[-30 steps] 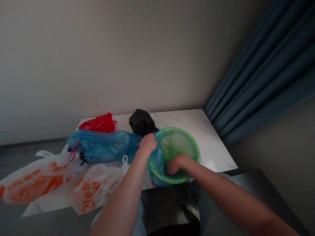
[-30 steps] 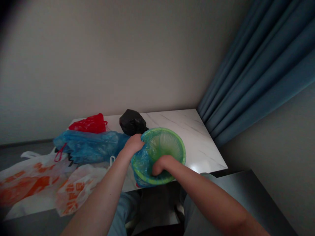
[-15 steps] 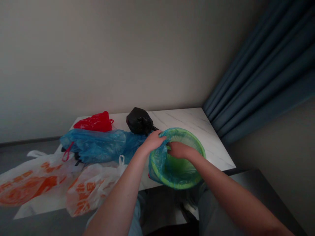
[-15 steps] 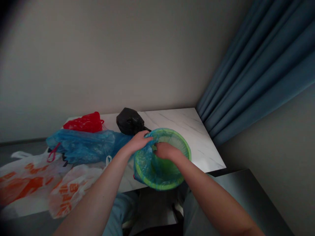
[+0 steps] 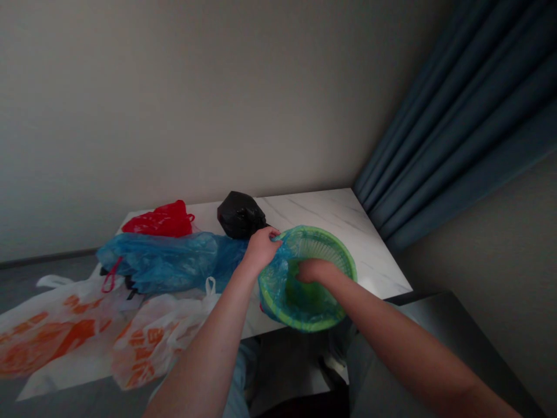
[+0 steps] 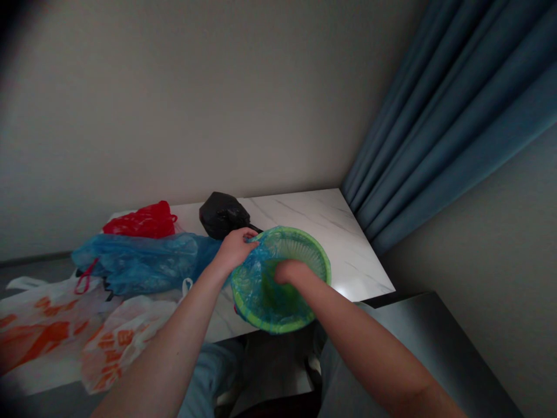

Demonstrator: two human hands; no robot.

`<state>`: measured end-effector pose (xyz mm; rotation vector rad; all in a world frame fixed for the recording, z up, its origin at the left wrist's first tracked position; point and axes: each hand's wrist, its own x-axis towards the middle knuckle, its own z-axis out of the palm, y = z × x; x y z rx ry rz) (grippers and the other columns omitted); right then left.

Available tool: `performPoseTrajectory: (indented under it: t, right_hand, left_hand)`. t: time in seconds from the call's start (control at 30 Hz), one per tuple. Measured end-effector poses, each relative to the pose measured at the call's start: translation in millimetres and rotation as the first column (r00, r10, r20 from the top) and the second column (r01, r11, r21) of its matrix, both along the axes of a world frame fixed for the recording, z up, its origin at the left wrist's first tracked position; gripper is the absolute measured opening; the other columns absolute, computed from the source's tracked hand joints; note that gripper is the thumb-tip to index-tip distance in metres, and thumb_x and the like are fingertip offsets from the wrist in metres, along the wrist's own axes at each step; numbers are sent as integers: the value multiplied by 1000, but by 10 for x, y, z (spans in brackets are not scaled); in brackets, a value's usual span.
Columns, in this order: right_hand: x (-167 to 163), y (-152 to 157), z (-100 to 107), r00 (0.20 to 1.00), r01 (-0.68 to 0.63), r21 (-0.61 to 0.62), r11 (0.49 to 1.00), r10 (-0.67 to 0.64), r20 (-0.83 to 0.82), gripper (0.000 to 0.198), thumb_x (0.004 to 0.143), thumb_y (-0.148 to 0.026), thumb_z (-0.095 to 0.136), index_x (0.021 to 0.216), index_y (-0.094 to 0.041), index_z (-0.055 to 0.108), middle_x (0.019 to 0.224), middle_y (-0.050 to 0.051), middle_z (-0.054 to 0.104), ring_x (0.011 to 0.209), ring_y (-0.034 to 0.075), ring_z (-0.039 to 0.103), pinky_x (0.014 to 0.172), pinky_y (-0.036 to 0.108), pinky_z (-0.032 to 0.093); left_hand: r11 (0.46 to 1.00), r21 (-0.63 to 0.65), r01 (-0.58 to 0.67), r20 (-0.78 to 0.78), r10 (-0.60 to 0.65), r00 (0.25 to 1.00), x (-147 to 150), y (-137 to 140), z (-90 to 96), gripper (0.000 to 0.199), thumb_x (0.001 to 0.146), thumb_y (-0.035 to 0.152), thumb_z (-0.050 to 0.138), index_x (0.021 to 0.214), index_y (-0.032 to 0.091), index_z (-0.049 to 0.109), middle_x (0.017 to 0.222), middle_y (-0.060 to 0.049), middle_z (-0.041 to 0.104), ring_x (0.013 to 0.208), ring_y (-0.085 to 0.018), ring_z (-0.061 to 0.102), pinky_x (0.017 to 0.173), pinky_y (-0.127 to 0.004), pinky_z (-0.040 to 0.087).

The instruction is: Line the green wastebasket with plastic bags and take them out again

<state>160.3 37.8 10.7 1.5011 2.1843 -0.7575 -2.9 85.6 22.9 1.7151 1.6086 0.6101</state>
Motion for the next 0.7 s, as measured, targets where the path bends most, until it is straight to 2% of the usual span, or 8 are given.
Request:
performPoseTrajectory:
  t: [0.17, 0.3, 0.4, 0.47, 0.5, 0.57, 0.6, 0.7]
  right_hand:
    - [97, 93, 228, 995, 70, 105, 992, -63, -74, 31, 92, -25, 51, 100, -7, 74, 104, 18, 74, 89, 23, 67, 78, 29, 47]
    - [279, 260, 367, 908, 234, 219, 947, -133, -397, 32, 91, -25, 45, 70, -13, 67, 69, 5, 65, 64, 14, 56, 60, 25, 37]
    - [486, 408, 376, 701, 574, 338, 746, -233, -675, 37, 91, -28, 41, 60, -16, 57, 57, 0, 52, 57, 12, 48, 55, 25, 31]
    - [657, 511, 323, 616, 718, 349, 602, -316, -722, 36, 91, -29, 41, 61, -17, 56, 57, 0, 53, 58, 13, 49, 55, 25, 32]
    - [746, 561, 283, 601, 744, 330, 581, -365, -711, 34, 90, -28, 41, 62, -17, 57, 59, 2, 57, 59, 13, 52, 55, 24, 34]
    - [908, 642, 186, 609, 749, 268, 606, -471, -638, 30, 89, -21, 40, 69, -16, 62, 70, 6, 67, 62, 14, 60, 57, 23, 39]
    - [975, 670, 137, 654, 715, 256, 650, -495, -572, 30, 88, -18, 39, 72, -15, 64, 74, 7, 70, 64, 15, 62, 57, 23, 41]
    - [1090, 689, 16, 784, 587, 284, 758, -444, -434, 20, 82, -14, 54, 66, -18, 66, 71, 7, 72, 68, 17, 65, 60, 23, 45]
  left_hand:
    - [999, -23, -35, 73, 37, 997, -79, 51, 1, 22, 82, 23, 61, 99, 13, 71, 101, -12, 74, 93, -22, 68, 86, -31, 50]
    - [993, -95, -64, -48, 60, 997, -295, 52, 13, 24, 85, 23, 47, 88, 15, 70, 99, -14, 74, 94, -26, 67, 83, -35, 49]
    - [937, -347, -32, -85, 2, 996, -449, -28, 58, 19, 78, 24, 53, 83, 17, 70, 100, -15, 74, 92, -29, 67, 77, -36, 49]
    - [833, -553, 23, -39, -53, 998, -511, -95, 105, 24, 73, 25, 56, 91, 18, 69, 103, -14, 74, 92, -30, 67, 75, -38, 50]
    - [780, -623, 56, -6, -77, 997, -530, -126, 131, 28, 72, 26, 56, 97, 19, 69, 105, -12, 73, 94, -29, 67, 75, -38, 50]
    - [706, -697, 125, 65, -112, 992, -553, -172, 179, 35, 69, 25, 58, 103, 21, 67, 109, -10, 73, 97, -28, 66, 78, -38, 50]
    - [685, -711, 158, 103, -120, 987, -561, -186, 196, 37, 68, 25, 59, 105, 21, 66, 110, -9, 73, 99, -27, 66, 79, -37, 50]
    - [635, -736, 235, 206, -122, 971, -587, -201, 209, 43, 64, 27, 65, 107, 22, 64, 111, -8, 73, 99, -25, 66, 79, -35, 50]
